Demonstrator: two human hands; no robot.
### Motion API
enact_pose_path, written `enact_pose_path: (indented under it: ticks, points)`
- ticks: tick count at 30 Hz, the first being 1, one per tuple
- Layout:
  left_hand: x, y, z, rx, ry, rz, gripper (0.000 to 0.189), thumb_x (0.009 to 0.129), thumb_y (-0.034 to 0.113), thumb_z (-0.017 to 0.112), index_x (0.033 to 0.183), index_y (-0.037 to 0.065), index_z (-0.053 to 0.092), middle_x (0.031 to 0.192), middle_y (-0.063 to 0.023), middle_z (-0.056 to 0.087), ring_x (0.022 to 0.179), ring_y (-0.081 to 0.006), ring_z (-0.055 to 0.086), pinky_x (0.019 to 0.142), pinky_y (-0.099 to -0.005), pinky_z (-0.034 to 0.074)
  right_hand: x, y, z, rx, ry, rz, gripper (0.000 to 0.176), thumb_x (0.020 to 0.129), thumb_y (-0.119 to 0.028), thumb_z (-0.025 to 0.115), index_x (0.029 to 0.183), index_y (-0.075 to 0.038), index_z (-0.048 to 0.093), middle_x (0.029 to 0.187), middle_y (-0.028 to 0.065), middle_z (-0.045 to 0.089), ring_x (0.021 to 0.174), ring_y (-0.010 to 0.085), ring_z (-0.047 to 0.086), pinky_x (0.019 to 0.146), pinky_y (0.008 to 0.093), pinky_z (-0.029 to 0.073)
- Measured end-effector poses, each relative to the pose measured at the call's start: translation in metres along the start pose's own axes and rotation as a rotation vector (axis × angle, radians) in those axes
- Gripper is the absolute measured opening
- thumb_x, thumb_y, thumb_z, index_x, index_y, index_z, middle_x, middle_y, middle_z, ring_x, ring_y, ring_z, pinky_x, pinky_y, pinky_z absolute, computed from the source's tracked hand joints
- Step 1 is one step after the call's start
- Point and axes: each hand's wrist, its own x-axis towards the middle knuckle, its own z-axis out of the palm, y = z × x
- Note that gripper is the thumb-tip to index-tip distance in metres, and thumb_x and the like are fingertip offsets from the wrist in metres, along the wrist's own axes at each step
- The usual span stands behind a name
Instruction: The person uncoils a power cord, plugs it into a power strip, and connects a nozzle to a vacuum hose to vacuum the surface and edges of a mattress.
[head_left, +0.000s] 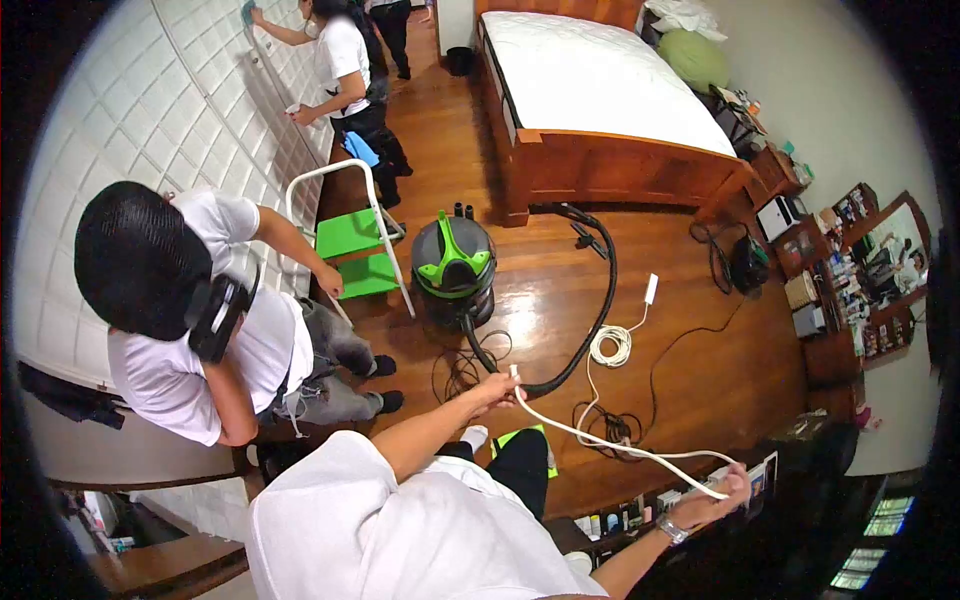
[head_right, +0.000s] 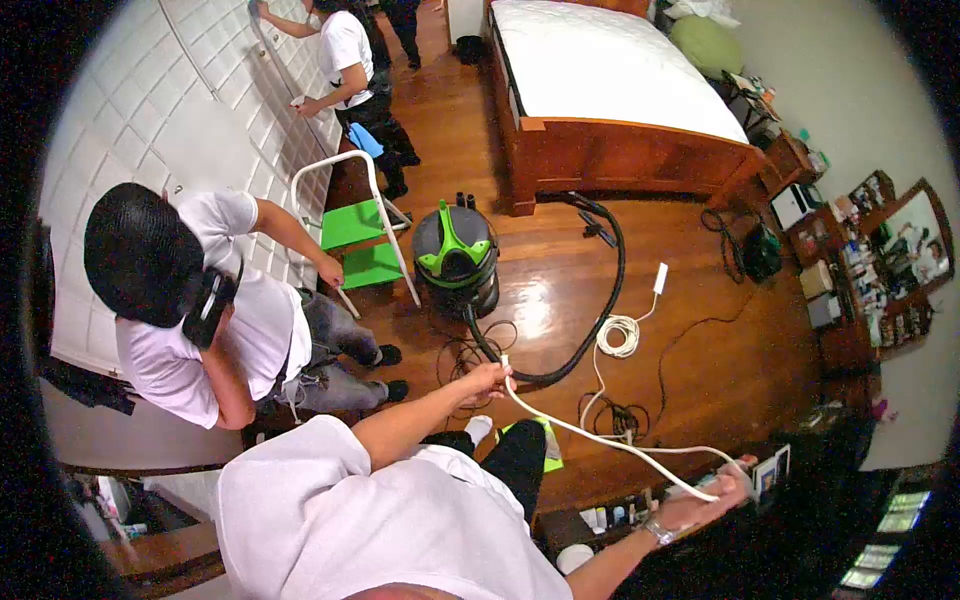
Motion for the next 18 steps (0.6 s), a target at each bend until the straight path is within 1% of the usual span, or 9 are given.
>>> enact_pose_path:
  ticks: [1,2,3,5,6,7,11,14,18]
  points:
    - [0.004,0.018,0.013,-0.091,0.054,0.047,0.026,0.109,0.034,0.053,0.105,0.010,0.061,0.089,-0.0039,0.070,0.073,-0.0103,0.060,0.061,-0.0234,0.050,0.013,-0.024,0.006,-0.144,0.005,-0.088,0.039,0.114,-0.029,0.037,0.100,0.002,0.056,0.099,0.0161,0.059,0.096,0.0296,0.056,0.091,0.0434,0.046]
    - [0.008,0.031,0.015,-0.079,0.023,0.070,0.025,0.108,0.034,0.054,0.105,0.010,0.061,0.089,-0.0039,0.070,0.073,-0.0103,0.060,0.059,-0.0235,0.049,0.022,-0.002,0.009,0.011,0.039,-0.193,0.039,0.114,-0.029,0.036,0.105,0.003,0.057,0.104,0.0176,0.061,0.097,0.0318,0.057,0.095,0.0460,0.047]
    - [0.010,0.043,0.021,-0.066,-0.013,0.092,0.025,0.108,0.034,0.055,0.105,0.010,0.061,0.090,-0.0039,0.070,0.073,-0.0103,0.060,0.058,-0.0237,0.049,0.033,-0.028,0.019,-0.122,0.108,-0.237,0.037,0.112,-0.028,0.042,0.102,0.003,0.059,0.106,0.0175,0.061,0.092,0.0283,0.056,0.085,0.0421,0.048]
    - [0.014,0.056,0.032,-0.067,0.014,0.092,0.027,0.109,0.033,0.053,0.104,0.008,0.060,0.090,-0.0056,0.070,0.068,-0.0111,0.060,0.057,-0.0247,0.050,0.041,-0.011,0.032,-0.146,0.096,-0.293,0.030,0.110,-0.023,0.048,0.102,0.003,0.060,0.107,0.0176,0.062,0.094,0.0295,0.057,0.086,0.0431,0.049]
    - [0.019,0.061,0.033,-0.063,0.033,0.086,0.026,0.109,0.033,0.052,0.106,0.007,0.059,0.091,-0.0061,0.070,0.067,-0.0114,0.060,0.059,-0.0248,0.052,0.040,0.008,0.034,-0.252,-0.029,-0.174,0.021,0.109,-0.015,0.051,0.100,0.003,0.059,0.107,0.0151,0.064,0.102,0.0307,0.061,0.099,0.0504,0.049]
    - [0.023,0.060,0.035,-0.068,0.052,0.071,0.026,0.110,0.032,0.052,0.108,0.007,0.058,0.091,-0.0066,0.070,0.067,-0.0118,0.061,0.061,-0.0250,0.054,0.037,0.030,0.042,-0.279,-0.106,-0.220,0.021,0.108,-0.015,0.053,0.099,0.002,0.060,0.101,0.0132,0.064,0.094,0.0296,0.060,0.093,0.0476,0.050]
    - [0.028,0.073,0.036,0.029,0.080,0.055,0.022,0.110,0.030,0.050,0.112,0.009,0.054,0.097,-0.0084,0.072,0.075,-0.0115,0.066,0.068,-0.0256,0.059,0.011,0.067,0.074,-0.309,-0.262,0.142,0.027,0.107,-0.019,0.056,0.093,0.005,0.057,0.089,0.0178,0.058,0.080,0.0330,0.053,0.077,0.0438,0.046]
    - [0.046,0.084,0.037,-0.059,0.120,0.075,0.020,0.110,0.029,0.052,0.112,0.009,0.054,0.098,-0.0086,0.072,0.076,-0.0120,0.066,0.069,-0.0266,0.059,0.010,0.088,0.097,-0.361,-0.276,0.206,0.033,0.106,-0.023,0.058,0.092,0.006,0.057,0.088,0.0187,0.057,0.079,0.0346,0.053,0.076,0.0439,0.045]
    - [0.077,0.120,0.051,-0.131,0.245,0.060,0.029,0.112,0.030,0.043,0.129,0.007,0.050,0.111,-0.0129,0.072,0.082,-0.0155,0.068,0.078,-0.0314,0.060,0.042,0.146,0.130,-0.441,-0.318,0.345,0.033,0.106,-0.025,0.058,0.092,0.005,0.060,0.091,0.0178,0.059,0.083,0.0347,0.056,0.078,0.0450,0.046]
